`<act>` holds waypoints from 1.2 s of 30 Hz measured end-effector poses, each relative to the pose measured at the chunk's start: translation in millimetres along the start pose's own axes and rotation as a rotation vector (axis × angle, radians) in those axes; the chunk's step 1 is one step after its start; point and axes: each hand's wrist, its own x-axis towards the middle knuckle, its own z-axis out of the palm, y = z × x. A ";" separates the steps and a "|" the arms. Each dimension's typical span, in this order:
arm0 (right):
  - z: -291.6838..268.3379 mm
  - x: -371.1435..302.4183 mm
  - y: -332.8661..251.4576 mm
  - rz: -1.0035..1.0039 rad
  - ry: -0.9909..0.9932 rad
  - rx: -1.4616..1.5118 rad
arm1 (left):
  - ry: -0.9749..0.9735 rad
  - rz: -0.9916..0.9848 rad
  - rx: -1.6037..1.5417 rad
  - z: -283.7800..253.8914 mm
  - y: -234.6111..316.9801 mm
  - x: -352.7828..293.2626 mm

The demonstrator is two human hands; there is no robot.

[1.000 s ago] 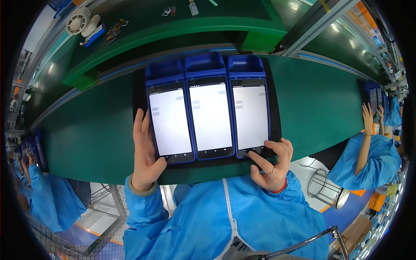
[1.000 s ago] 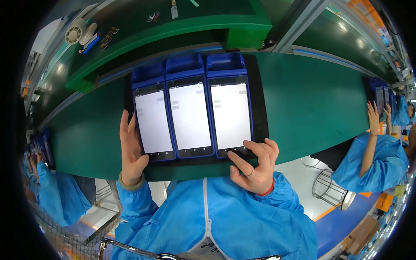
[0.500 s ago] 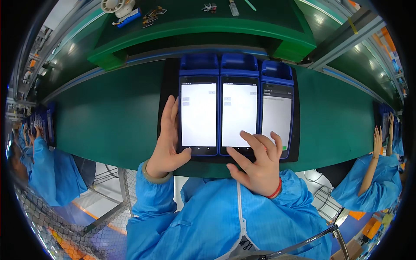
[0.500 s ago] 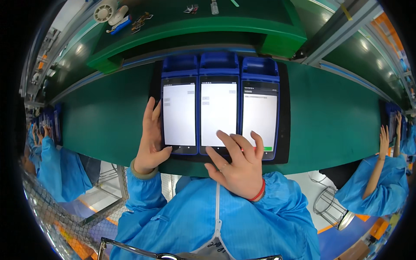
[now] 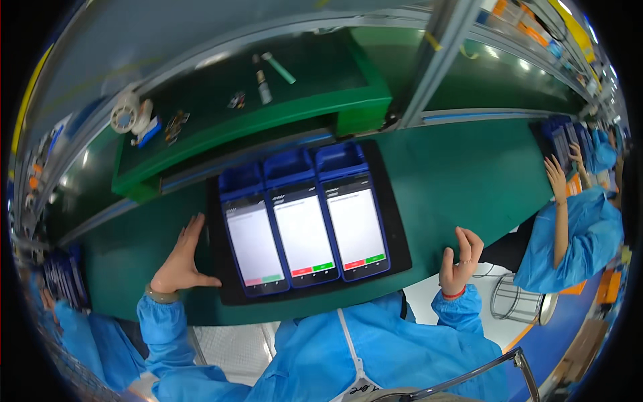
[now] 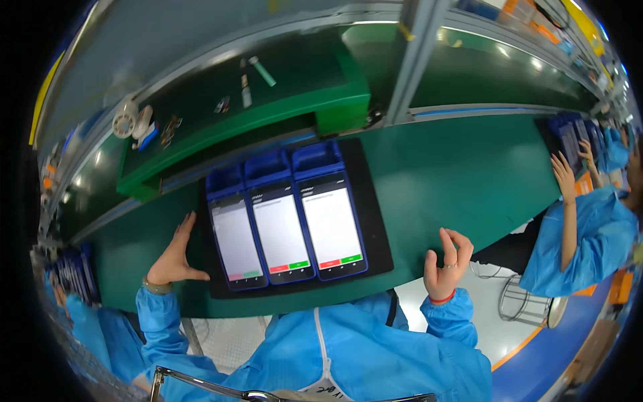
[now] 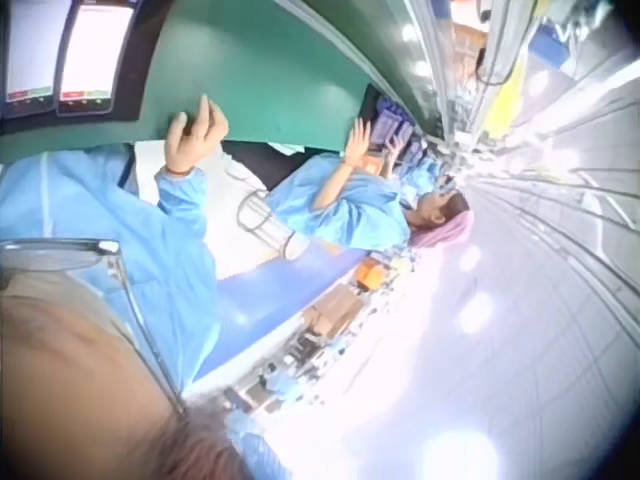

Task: The person tests handheld electronic devices on an assembly line by tapping through diagnostic screens, camera tests, and confirmation prompts on their screens by hand.

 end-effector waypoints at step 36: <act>-11.0 -50.1 -27.0 0.186 0.366 0.683 | 0.609 0.209 -0.970 252.8 439.9 306.6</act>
